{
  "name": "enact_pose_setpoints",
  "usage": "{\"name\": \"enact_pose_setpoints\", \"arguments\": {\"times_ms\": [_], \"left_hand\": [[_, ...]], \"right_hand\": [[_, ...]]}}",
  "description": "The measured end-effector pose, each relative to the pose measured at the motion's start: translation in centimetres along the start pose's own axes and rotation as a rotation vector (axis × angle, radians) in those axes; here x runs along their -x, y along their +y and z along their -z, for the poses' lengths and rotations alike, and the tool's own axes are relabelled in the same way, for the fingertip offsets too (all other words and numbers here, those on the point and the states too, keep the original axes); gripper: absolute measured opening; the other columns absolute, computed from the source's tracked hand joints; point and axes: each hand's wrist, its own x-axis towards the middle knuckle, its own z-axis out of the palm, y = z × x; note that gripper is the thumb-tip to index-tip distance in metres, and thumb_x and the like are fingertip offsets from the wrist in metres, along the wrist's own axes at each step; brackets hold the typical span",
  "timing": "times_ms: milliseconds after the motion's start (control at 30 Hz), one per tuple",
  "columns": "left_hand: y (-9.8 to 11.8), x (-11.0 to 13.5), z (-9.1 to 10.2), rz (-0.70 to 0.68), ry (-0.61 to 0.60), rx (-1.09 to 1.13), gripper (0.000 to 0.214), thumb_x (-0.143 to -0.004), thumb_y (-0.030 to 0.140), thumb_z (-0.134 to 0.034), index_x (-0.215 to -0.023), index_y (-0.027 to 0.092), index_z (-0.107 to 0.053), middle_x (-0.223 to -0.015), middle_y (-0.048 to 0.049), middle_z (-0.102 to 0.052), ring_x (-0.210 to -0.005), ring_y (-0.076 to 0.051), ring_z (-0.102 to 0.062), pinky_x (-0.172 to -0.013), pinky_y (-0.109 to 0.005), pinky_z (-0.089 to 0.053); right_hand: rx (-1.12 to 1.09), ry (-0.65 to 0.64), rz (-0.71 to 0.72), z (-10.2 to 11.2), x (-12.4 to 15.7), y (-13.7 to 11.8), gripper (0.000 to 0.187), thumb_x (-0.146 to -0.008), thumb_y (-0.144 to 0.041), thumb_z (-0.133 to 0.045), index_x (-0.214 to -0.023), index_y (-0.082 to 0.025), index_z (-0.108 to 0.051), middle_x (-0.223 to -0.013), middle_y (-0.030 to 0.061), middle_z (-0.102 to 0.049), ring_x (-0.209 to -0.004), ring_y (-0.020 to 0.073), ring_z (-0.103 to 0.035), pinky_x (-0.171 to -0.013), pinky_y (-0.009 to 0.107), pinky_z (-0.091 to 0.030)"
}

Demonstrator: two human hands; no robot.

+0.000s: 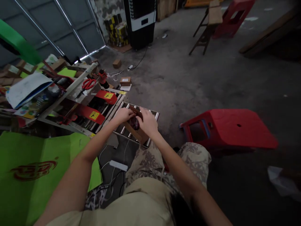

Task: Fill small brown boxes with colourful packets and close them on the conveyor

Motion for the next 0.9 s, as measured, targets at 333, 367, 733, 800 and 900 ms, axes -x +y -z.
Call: {"name": "enact_pose_setpoints", "arguments": {"times_ms": [333,367,733,800,900], "left_hand": [[0.8,-1.2,-3.0,0.049,0.309,0.055,0.026,-0.094,0.03,-0.049,-0.083,0.016,-0.068,-0.089,-0.0128,-0.07,-0.089,-0.024,-0.062,-0.085,-0.036,-0.044],[1.0,-0.9,-2.9,0.071,0.366,0.102,0.025,-0.094,0.03,-0.049,-0.086,0.016,-0.068,-0.092,-0.0128,-0.069,-0.091,-0.024,-0.061,-0.086,-0.036,-0.045],[2.2,2.0,-2.3,-0.22,0.123,0.162,0.038,-0.099,0.033,-0.036,-0.113,0.023,-0.07,-0.123,-0.0067,-0.068,-0.123,-0.023,-0.054,-0.113,-0.046,-0.03],[1.9,1.3,-2.3,-0.315,0.052,0.146,0.037,-0.098,0.034,-0.037,-0.108,0.024,-0.072,-0.118,-0.0067,-0.069,-0.124,-0.025,-0.051,-0.114,-0.047,-0.03],[1.2,0.6,-3.1,-0.326,0.125,0.198,0.035,-0.096,0.033,-0.039,-0.1,0.02,-0.07,-0.108,-0.0103,-0.069,-0.114,-0.026,-0.055,-0.106,-0.044,-0.039]], "right_hand": [[-0.002,-0.198,-0.023,1.8,2.2,0.7,0.059,-0.091,-0.032,-0.056,-0.146,-0.012,-0.042,-0.146,0.0169,-0.049,-0.127,0.0319,-0.053,-0.103,0.044,-0.045],[-0.019,-0.182,-0.024,1.7,2.4,0.8,0.061,-0.091,-0.031,-0.057,-0.146,-0.011,-0.041,-0.148,0.0169,-0.047,-0.13,0.032,-0.05,-0.106,0.044,-0.043],[-0.121,-0.181,-0.067,1.0,1.5,2.0,0.055,-0.095,-0.031,-0.048,-0.145,-0.01,-0.044,-0.137,0.0171,-0.056,-0.124,0.029,-0.055,-0.105,0.042,-0.044],[-0.113,-0.174,-0.056,1.0,1.6,2.0,0.056,-0.095,-0.032,-0.048,-0.145,-0.008,-0.043,-0.137,0.0177,-0.056,-0.124,0.0297,-0.054,-0.105,0.043,-0.044],[-0.098,-0.182,-0.037,0.6,2.6,1.8,0.062,-0.094,-0.035,-0.051,-0.148,-0.007,-0.039,-0.143,0.0179,-0.052,-0.128,0.0296,-0.052,-0.107,0.042,-0.043]]}}
